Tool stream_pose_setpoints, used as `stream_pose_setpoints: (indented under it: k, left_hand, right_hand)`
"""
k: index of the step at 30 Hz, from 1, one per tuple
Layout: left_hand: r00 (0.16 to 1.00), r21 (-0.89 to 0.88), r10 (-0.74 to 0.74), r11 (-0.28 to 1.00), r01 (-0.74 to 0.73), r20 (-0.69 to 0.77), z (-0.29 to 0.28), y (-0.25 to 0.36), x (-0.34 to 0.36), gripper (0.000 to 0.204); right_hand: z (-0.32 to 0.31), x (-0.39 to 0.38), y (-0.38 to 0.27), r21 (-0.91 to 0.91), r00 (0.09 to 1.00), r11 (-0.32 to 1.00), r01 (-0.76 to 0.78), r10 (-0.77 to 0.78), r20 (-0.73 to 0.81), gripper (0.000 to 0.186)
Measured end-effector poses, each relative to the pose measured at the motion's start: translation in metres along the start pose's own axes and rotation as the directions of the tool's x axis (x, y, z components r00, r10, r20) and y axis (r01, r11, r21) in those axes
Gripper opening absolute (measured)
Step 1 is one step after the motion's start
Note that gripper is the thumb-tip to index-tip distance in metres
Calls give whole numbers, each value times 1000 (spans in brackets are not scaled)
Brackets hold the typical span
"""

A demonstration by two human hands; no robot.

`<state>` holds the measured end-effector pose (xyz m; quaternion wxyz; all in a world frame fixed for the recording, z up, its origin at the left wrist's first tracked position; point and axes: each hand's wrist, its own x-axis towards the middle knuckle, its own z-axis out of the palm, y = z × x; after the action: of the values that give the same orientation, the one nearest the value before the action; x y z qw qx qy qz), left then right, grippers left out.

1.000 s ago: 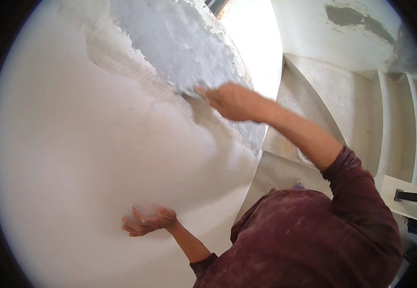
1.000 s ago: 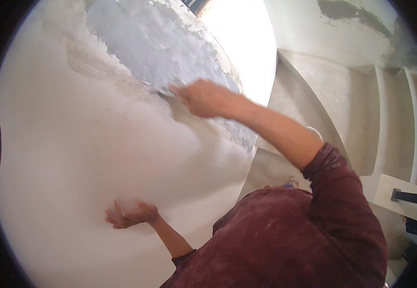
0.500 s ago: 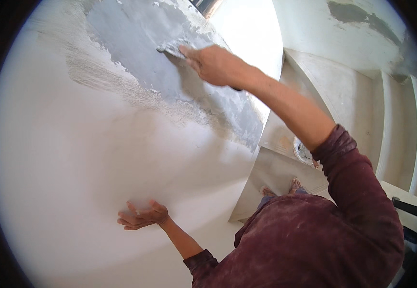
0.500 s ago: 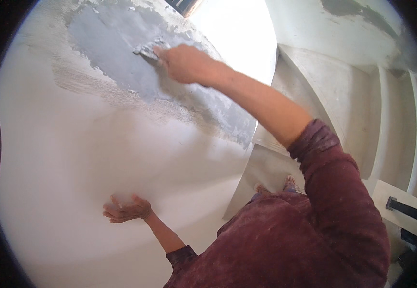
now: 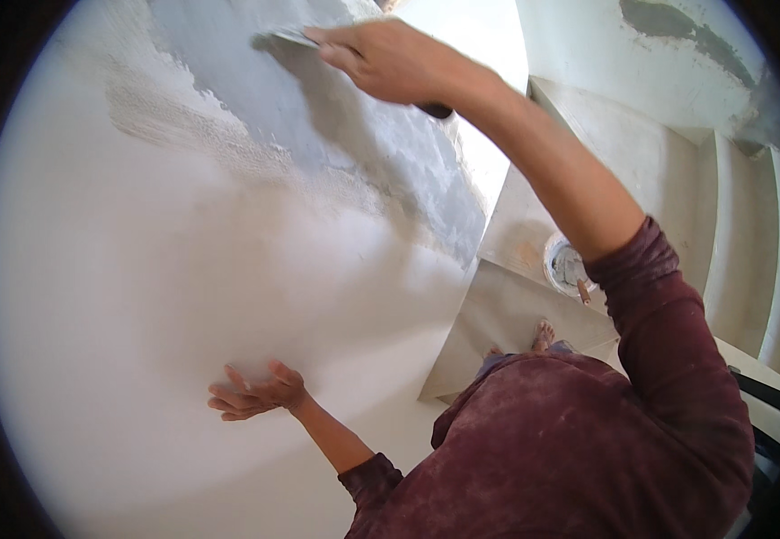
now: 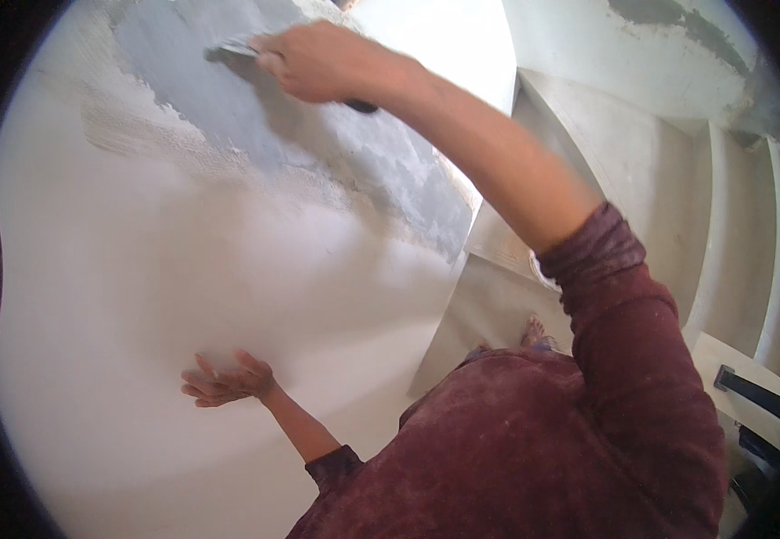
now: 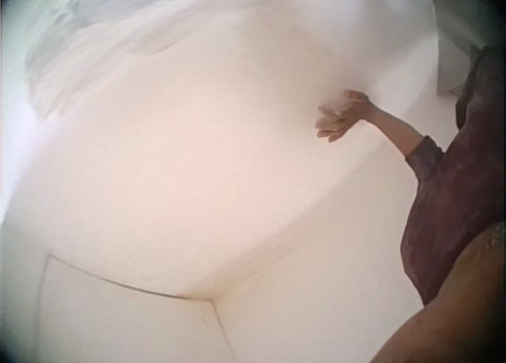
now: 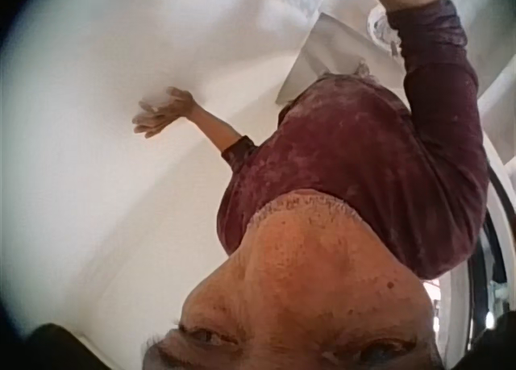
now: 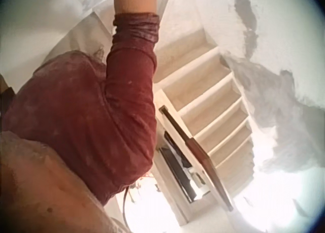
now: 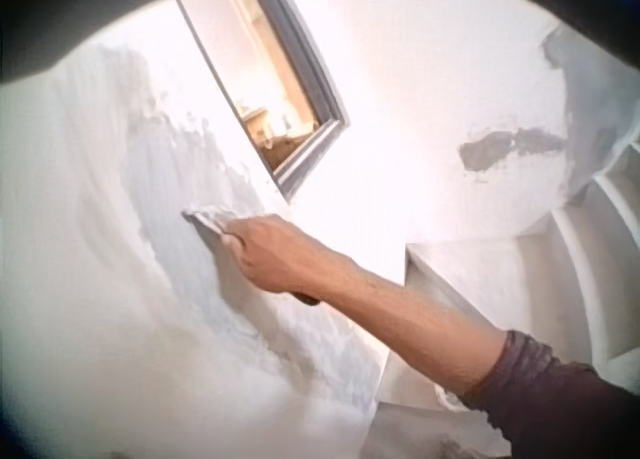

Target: The person applies plaster to a wall using a trowel, smoothing the surface in broad strokes. They repeatedly scoop plaster from a bucket and spread it across the wall area.

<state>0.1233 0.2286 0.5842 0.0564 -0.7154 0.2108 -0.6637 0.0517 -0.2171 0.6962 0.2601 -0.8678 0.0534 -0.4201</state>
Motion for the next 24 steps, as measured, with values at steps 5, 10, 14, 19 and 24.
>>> stream_pose_setpoints:
  k: [5, 10, 14, 19, 24]
  left_hand:
    - [999, -17, 49, 999, -50, -22, -4, -8, -1, 69]
    - [1000, -18, 22, 1000, -21, 10, -4, 0, -5, 67]
    - [996, -78, 87, 993, -89, -34, 1, -6, -2, 67]
    - [999, -180, -24, 983, 27, 22, -7, -9, -3, 64]
    - [992, -490, 51, 866, -103, -119, -2, -29, 21, 62]
  right_hand:
    - [16, -35, -36, -60, 947, 990, -130, 142, 289, 45]
    - [74, -144, -24, 52, 866, 952, -301, 250, 433, 46]
    - [121, -207, 0, 97, 825, 936, -337, 244, 510, 46]
    - [106, -235, -15, 339, 462, 331, -880, 436, 772, 37]
    - [95, -224, -30, 641, 504, -93, -762, 536, 677, 28]
